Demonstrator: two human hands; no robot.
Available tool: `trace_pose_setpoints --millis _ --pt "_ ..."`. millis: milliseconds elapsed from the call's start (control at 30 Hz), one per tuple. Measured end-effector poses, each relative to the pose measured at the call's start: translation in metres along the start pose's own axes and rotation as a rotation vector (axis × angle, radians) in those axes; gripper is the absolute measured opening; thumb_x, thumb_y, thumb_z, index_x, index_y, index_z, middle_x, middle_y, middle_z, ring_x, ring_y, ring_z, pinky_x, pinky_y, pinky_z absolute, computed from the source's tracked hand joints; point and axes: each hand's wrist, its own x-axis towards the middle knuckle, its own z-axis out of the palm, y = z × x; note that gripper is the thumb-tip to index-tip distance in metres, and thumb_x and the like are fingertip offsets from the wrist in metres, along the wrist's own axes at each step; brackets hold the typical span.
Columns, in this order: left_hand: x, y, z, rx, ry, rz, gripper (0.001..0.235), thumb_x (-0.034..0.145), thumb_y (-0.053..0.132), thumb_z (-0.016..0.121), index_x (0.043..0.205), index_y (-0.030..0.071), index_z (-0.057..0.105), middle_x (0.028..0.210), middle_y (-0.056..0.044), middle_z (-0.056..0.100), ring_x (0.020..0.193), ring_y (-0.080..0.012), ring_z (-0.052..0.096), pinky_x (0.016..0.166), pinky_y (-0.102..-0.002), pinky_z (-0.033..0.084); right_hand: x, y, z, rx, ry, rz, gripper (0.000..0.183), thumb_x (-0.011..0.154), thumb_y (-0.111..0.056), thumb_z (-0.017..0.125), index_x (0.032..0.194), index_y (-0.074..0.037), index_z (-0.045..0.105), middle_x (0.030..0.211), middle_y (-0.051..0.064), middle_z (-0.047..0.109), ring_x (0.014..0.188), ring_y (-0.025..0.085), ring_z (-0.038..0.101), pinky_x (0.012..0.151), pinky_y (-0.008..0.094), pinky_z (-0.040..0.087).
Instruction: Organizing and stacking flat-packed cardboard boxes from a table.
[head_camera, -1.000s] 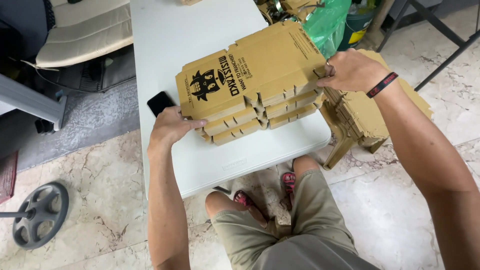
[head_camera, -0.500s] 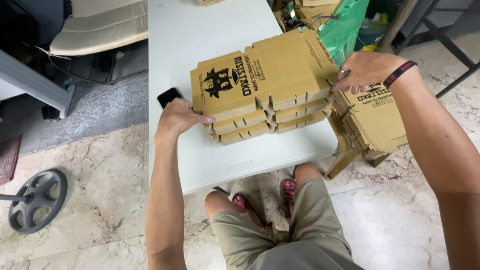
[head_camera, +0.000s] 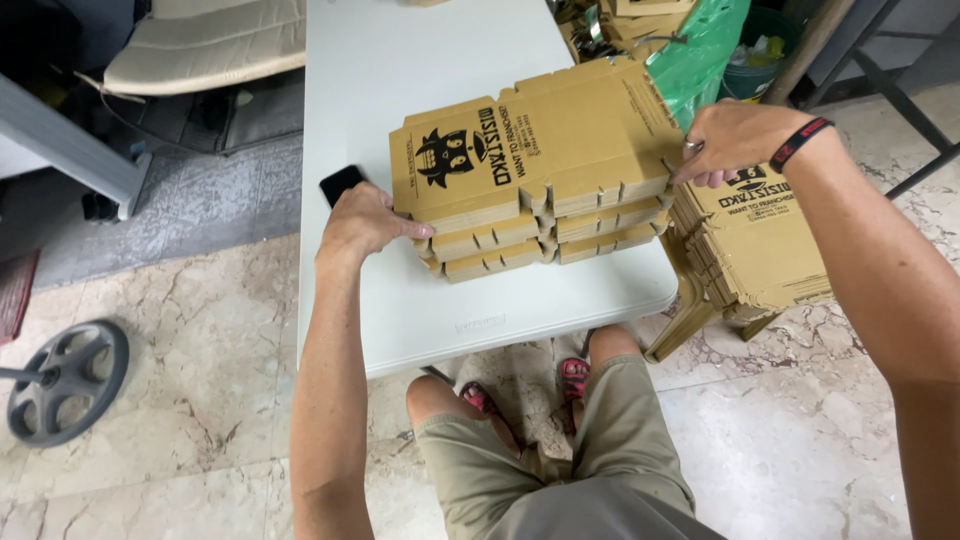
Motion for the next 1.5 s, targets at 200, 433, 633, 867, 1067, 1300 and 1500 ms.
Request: trace_pose_setpoints --millis 200,433,633,867,1067,1300,1500 --pt "-0.007 -0.002 -0.006 0.066 -0.030 -0.013 0.045 0.071 0.037 0.095 0.070 0.012 0.057 0.072 0.000 0.058 0.066 -0.0145 0.055 0.055 -0.032 0.040 0.000 -0.001 0.006 0.066 0.004 0.065 0.045 0.097 -0.038 0.072 0.098 0.007 0.078 0.098 0.024 0.082 0.088 0.035 0.076 0.089 0.045 0.061" --pt "-0.018 -0.008 -0.012 0.004 -0.167 0.019 0.045 0.074 0.023 0.086 0.114 0.011 0.070 0.120 0.003 0.072 0.105 -0.0153 0.067 0.078 -0.033 0.058 0.020 0.022 0.008 0.032 0.074 0.117 0.044 0.090 -0.036 0.080 0.111 0.002 0.086 0.091 0.021 0.092 0.087 0.029 0.082 0.096 0.038 0.056" --pt "-0.003 -0.017 0.001 0.020 -0.037 0.099 0.030 0.074 0.022 0.090 0.069 0.013 0.062 0.074 0.001 0.068 0.070 -0.0140 0.061 0.058 -0.031 0.045 0.014 0.018 0.014 0.016 0.145 0.090 0.041 0.095 -0.038 0.077 0.109 0.000 0.086 0.087 0.021 0.089 0.080 0.024 0.078 0.085 0.037 0.061" --pt "-0.020 -0.020 0.001 0.033 -0.010 0.092 0.030 0.073 0.033 0.087 0.098 0.018 0.078 0.103 0.004 0.080 0.096 -0.0105 0.073 0.074 -0.029 0.051 -0.009 0.005 0.017 -0.032 0.173 0.078 0.047 0.096 -0.044 0.076 0.108 0.000 0.085 0.078 0.018 0.086 0.083 0.026 0.076 0.077 0.039 0.056" --pt "-0.035 -0.073 0.043 -0.287 -0.360 0.217 0.108 0.072 0.045 0.074 0.162 0.019 0.020 0.162 -0.010 0.041 0.149 -0.0288 0.043 0.122 -0.051 0.035 -0.027 0.012 0.069 0.177 -0.075 0.245 0.091 0.081 -0.060 0.066 0.153 -0.011 0.044 0.152 0.022 0.052 0.145 0.041 0.045 0.122 0.062 0.036" --pt "-0.001 -0.095 0.147 -0.054 0.157 0.254 0.115 0.073 0.057 0.087 0.159 0.003 0.033 0.158 -0.029 0.039 0.149 -0.0388 0.035 0.127 -0.056 0.003 0.047 0.058 0.210 0.752 0.254 -0.169 0.099 0.083 -0.032 0.085 0.150 0.017 0.031 0.132 0.040 0.052 0.126 0.051 0.054 0.108 0.059 0.044" --pt "0.021 -0.108 0.178 -0.118 0.348 0.254 0.107 0.072 0.055 0.089 0.155 0.004 0.043 0.153 -0.028 0.047 0.145 -0.0355 0.043 0.127 -0.056 0.006 0.092 0.080 0.254 0.907 0.457 -0.153 0.097 0.079 -0.030 0.092 0.151 0.007 0.040 0.130 0.028 0.063 0.126 0.041 0.057 0.108 0.053 0.045"
